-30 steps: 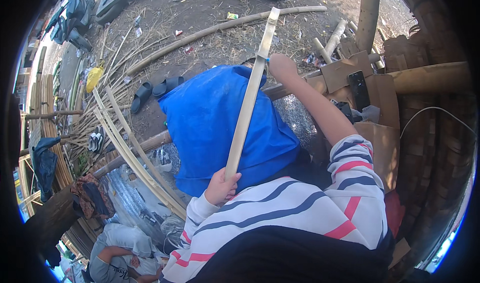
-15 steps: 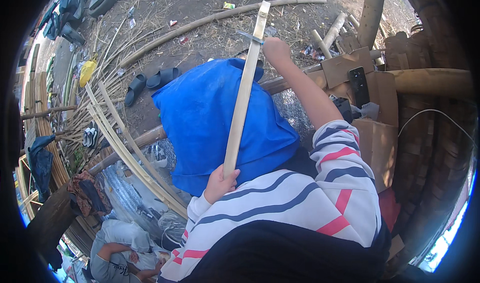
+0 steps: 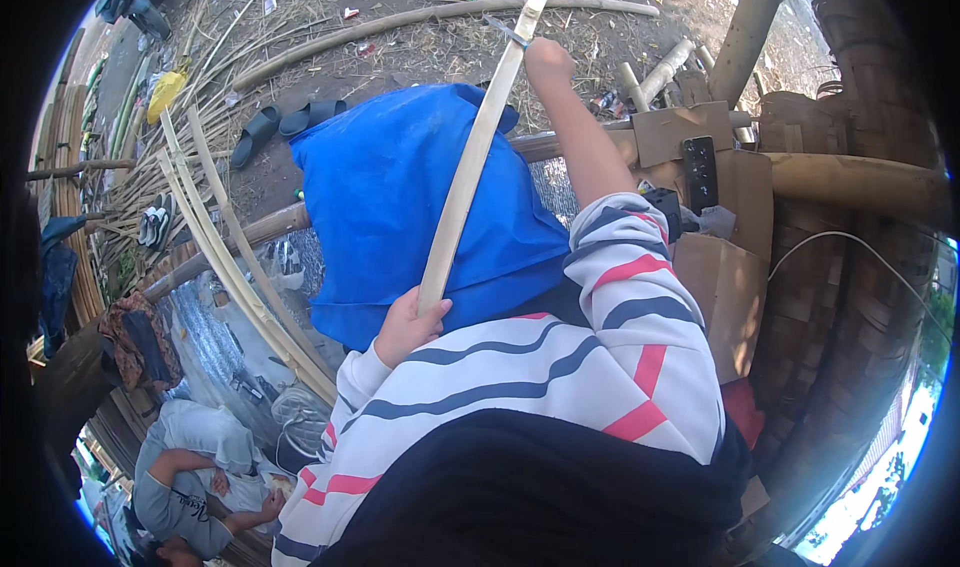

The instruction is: The person holds a long bamboo strip against a blue tarp and uses a knife to shave its surface repeatedly. The person adjusts the strip's position several times while continuing to shave along its length.

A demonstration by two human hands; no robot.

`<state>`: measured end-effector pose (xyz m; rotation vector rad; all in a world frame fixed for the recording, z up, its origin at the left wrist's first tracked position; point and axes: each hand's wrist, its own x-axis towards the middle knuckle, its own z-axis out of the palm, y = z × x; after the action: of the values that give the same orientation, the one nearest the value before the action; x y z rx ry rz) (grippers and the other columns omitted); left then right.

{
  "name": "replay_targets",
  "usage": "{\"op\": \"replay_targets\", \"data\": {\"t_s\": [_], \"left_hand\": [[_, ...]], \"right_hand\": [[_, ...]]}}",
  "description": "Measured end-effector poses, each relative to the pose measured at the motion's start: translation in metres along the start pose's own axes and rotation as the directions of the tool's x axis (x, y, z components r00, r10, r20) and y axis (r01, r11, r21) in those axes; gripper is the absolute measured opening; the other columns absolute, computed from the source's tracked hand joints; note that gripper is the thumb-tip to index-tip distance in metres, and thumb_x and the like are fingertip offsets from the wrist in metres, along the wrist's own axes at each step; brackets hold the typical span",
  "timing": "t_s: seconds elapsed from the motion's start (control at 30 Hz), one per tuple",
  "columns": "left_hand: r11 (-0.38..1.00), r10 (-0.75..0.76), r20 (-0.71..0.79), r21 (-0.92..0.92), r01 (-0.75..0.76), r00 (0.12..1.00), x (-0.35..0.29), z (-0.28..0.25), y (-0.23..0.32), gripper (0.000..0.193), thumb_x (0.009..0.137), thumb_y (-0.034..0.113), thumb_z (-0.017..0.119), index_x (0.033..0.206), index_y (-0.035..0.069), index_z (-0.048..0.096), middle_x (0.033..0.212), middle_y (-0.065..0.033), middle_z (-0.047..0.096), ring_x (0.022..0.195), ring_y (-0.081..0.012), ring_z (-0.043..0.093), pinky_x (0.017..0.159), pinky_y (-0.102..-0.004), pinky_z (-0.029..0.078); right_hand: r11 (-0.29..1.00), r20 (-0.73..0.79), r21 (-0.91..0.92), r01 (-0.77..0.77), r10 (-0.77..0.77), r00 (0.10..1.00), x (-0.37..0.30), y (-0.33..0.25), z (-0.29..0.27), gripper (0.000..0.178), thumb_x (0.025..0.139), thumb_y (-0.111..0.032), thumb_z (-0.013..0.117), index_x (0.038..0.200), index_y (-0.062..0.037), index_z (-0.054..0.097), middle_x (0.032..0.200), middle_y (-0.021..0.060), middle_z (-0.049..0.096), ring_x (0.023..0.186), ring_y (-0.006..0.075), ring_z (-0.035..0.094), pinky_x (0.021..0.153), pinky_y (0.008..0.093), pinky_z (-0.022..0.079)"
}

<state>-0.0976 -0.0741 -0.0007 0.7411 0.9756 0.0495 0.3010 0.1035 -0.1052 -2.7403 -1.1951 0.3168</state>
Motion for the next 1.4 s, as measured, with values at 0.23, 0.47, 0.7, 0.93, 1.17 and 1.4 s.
{"op": "replay_targets", "data": {"t_s": [0.23,0.47,0.7,0.93,1.17,1.4], "left_hand": [[0.995,0.004,0.033,-0.098,-0.001,0.999,0.0,-0.003,-0.003,0.024,0.091,0.018,0.062,0.109,0.005,0.052,0.066,0.0027,0.046,0.051,-0.0035,0.041,0.044,-0.0187,0.036],[0.991,-0.025,0.101,-0.128,0.038,0.995,0.0,-0.007,-0.004,0.02,0.092,0.015,0.06,0.106,0.006,0.049,0.066,0.0059,0.038,0.05,-0.0016,0.035,0.04,-0.0179,0.029],[0.982,-0.022,0.212,-0.181,0.061,0.977,0.004,-0.009,0.008,0.02,0.092,0.016,0.06,0.105,0.006,0.047,0.065,0.0059,0.036,0.05,-0.0011,0.034,0.039,-0.0177,0.028],[0.976,-0.084,0.246,-0.177,0.13,0.966,0.009,-0.004,0.029,0.02,0.092,0.021,0.061,0.096,0.008,0.045,0.06,0.0052,0.033,0.045,-0.0019,0.029,0.038,-0.0177,0.026],[0.999,-0.04,0.214,0.007,0.039,0.976,0.016,-0.002,0.02,0.026,0.091,0.023,0.061,0.104,0.005,0.047,0.062,0.0014,0.044,0.044,-0.0051,0.039,0.037,-0.0218,0.033],[0.944,0.014,0.198,0.321,-0.079,0.98,0.01,-0.004,0.03,0.033,0.091,0.031,0.061,0.104,0.003,0.049,0.065,-0.0033,0.051,0.051,-0.0136,0.052,0.05,-0.027,0.045]], "right_hand": [[0.995,-0.022,-0.097,-0.004,0.002,1.0,0.013,-0.01,-0.011,0.027,0.086,-0.015,0.047,0.092,-0.003,0.07,0.096,0.0199,0.068,0.093,0.0343,0.066,0.077,0.0434,0.053],[0.998,-0.098,-0.009,-0.068,0.067,0.993,0.04,0.001,-0.037,0.028,0.086,-0.017,0.047,0.092,-0.0008,0.069,0.095,0.0215,0.067,0.091,0.036,0.066,0.077,0.0447,0.053],[0.977,0.024,0.061,0.203,-0.205,0.978,-0.038,0.015,-0.03,0.027,0.086,-0.02,0.051,0.084,0.0025,0.065,0.083,0.0264,0.064,0.083,0.0427,0.063,0.074,0.0498,0.049],[0.9,0.19,0.168,0.402,-0.43,0.883,-0.189,-0.003,-0.054,0.025,0.088,-0.018,0.048,0.08,0.0019,0.062,0.076,0.0248,0.062,0.075,0.0432,0.06,0.07,0.0508,0.047],[0.809,-0.075,0.523,0.269,-0.271,0.96,-0.185,0.022,-0.041,0.03,0.094,-0.026,0.048,0.084,0.0011,0.057,0.064,0.0183,0.057,0.054,0.0334,0.055,0.058,0.0408,0.045],[-0.076,0.562,0.81,-0.582,-0.186,0.806,-0.166,0.006,-0.052,0.029,0.095,-0.036,0.053,0.078,-0.0128,0.044,0.05,-0.0059,0.031,0.04,0.0076,0.032,0.045,0.0252,0.029]]}}
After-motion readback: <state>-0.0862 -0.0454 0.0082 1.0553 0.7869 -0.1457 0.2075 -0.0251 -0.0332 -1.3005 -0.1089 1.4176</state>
